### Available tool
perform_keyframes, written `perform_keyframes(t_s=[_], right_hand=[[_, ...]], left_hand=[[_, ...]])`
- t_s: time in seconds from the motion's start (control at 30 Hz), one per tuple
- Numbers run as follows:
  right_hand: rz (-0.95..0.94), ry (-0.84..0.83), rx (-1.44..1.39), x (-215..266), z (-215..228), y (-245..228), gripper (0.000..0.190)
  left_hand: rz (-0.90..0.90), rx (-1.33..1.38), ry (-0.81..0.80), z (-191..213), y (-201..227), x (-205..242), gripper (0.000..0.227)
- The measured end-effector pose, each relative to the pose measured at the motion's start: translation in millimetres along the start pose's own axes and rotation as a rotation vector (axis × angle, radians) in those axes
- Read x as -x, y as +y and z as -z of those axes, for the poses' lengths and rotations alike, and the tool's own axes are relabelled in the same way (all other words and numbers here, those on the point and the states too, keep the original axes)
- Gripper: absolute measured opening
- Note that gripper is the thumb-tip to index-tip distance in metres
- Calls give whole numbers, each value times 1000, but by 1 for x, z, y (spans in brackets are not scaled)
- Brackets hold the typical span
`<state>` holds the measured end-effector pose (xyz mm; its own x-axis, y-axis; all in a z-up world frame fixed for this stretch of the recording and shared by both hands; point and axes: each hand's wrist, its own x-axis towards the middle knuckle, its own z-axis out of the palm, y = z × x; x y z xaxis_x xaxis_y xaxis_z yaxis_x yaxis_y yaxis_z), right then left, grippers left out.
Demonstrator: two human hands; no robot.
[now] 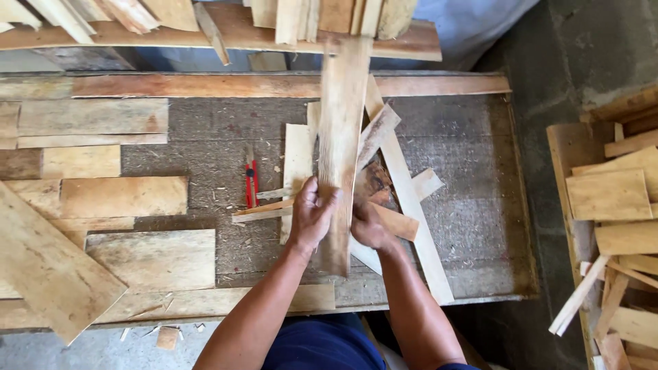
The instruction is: Sorting through various thin wood scraps and planks on a workbench, occasionally using a utility knife to cut or score them.
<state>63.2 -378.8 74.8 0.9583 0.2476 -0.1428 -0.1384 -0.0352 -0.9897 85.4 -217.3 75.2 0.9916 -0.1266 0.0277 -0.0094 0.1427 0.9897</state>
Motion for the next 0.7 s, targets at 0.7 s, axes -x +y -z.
perform_keyframes(t_s=[0.7], right_hand=[[301,387,299,-281,-17,-161,12]], left_hand=[[10,-235,544,151,11,-5,47]])
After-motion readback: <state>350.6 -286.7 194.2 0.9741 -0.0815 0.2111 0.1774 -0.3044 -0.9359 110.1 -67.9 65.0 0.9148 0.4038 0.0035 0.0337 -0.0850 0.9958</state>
